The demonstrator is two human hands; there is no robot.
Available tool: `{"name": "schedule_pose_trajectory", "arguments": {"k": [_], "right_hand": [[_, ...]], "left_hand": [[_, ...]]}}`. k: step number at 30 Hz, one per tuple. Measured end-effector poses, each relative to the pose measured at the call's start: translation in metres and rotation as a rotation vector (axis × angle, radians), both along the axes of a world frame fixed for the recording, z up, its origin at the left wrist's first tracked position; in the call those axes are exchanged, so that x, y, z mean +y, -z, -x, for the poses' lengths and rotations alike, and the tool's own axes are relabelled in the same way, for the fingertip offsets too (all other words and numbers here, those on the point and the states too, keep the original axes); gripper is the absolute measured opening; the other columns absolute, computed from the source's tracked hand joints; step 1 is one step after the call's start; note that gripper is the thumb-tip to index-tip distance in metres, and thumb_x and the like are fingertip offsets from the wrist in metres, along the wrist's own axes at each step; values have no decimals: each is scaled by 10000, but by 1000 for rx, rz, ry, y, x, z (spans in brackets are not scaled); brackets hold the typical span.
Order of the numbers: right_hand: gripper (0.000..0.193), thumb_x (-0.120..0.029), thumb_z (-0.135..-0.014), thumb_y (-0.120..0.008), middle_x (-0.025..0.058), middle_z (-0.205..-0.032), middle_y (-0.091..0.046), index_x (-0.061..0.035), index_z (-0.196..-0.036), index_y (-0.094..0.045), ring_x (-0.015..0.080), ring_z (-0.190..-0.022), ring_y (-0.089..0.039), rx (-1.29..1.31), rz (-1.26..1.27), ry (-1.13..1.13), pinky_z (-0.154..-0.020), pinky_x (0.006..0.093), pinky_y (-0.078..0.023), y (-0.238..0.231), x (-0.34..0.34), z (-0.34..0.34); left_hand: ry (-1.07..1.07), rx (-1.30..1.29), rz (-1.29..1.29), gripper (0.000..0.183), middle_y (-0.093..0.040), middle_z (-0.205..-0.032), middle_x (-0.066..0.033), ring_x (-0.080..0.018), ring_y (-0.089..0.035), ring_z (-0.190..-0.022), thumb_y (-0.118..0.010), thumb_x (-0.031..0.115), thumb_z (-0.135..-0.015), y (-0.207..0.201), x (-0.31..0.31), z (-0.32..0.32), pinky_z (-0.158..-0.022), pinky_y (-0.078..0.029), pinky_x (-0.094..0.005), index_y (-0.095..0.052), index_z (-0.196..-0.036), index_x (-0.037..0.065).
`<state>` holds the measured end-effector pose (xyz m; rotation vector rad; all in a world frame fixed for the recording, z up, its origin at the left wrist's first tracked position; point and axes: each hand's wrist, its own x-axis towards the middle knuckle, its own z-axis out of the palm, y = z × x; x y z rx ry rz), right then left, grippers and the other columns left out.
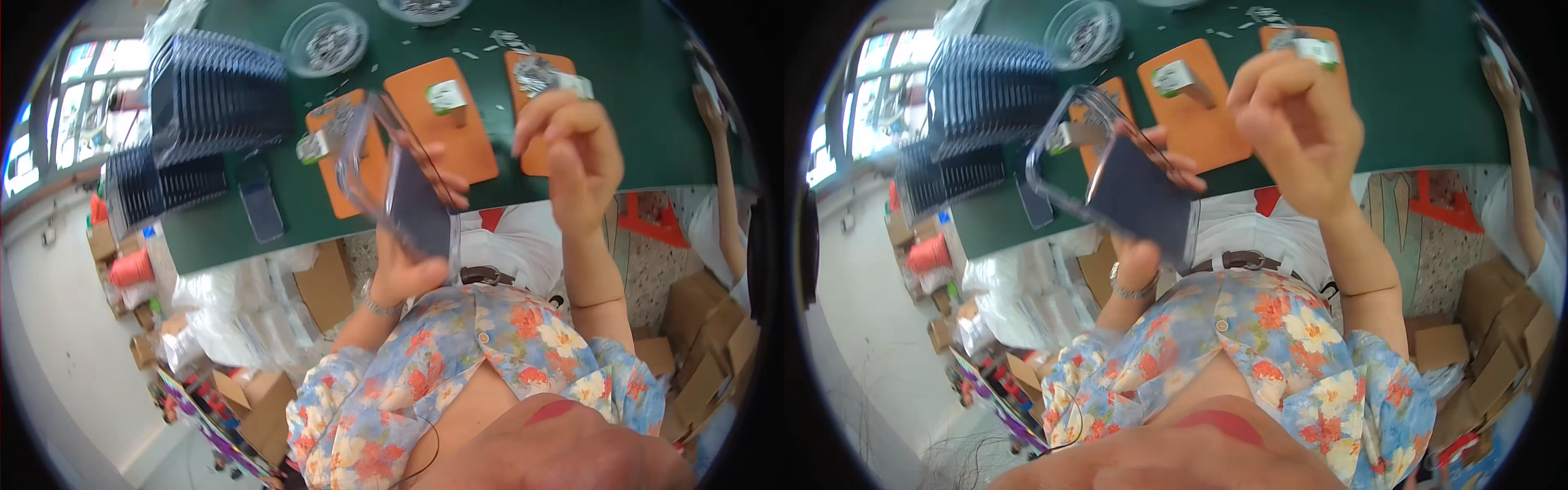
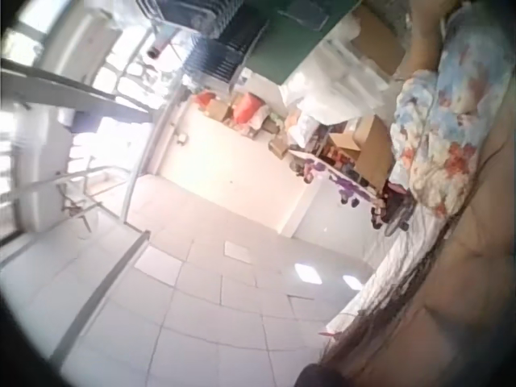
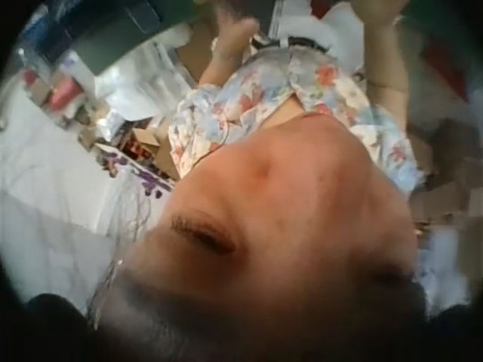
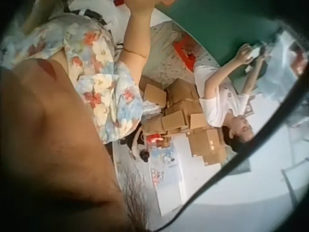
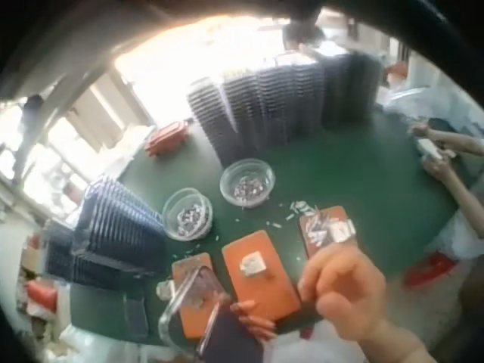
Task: The person assembles phone cases by picking up cases, inserting small metal button components into the edges of each case by hand, and stacking the assembled cases on the table.
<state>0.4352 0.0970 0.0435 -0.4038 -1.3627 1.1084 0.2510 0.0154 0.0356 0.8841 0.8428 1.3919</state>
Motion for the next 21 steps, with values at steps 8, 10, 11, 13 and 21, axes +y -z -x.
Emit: {"name": "schedule_pose_trajectory", "arguments": {"k": [8, 10, 11, 13, 21], "right_hand": [[773, -586, -888, -532, 247, -1193, -520, 42, -1323, -416, 323, -1092, -566, 627, 501, -439, -956, 410, -456, 45, -27, -76], [615, -490, -943, -440, 204, -1096, -549, 54, -1227, -482, 277, -1013, -575, 661, 450, -448, -923, 385, -465, 47, -30, -102], [615, -490, -943, -440, 204, -1096, -549, 54, -1227, -482, 277, -1013, -575, 669, 452, -437, -923, 385, -465, 45, -30, -113], [468, -365, -975, -407, 148, -1016, -568, 60, -1125, -531, 216, -951, -574, 315, 724, -123, -885, 346, -471, 47, -29, -133], [269, -211, -989, -500, 28, -925, -619, 16, -1088, -605, 105, -735, -565, 204, 524, 88, -690, 245, -471, 58, -3, -135]], "left_hand": [[904, -709, 643, 985, -461, -1319, -303, -358, -588, -1054, -696, 536, -689, 35, 1, -108, -749, -569, -404, -359, -1388, -70], [915, -619, 747, 1001, -452, -1350, -268, -353, -563, -1138, -728, 535, -711, 42, 1, -126, -845, -542, -410, -328, -1411, -58], [922, -615, 759, 1001, -452, -1350, -268, -353, -563, -1138, -728, 535, -711, 46, 2, -133, -845, -542, -410, -328, -1411, -58], [639, 97, 414, 1011, -445, -1365, -192, -276, -518, -1204, -770, 473, -724, 51, 7, -147, -973, -459, -386, -275, -1437, -46], [638, 426, 199, 1161, -445, -1305, -144, -256, -504, -1162, -834, 295, -669, 74, 23, -151, -985, -418, -380, -101, -1517, -8]]}}
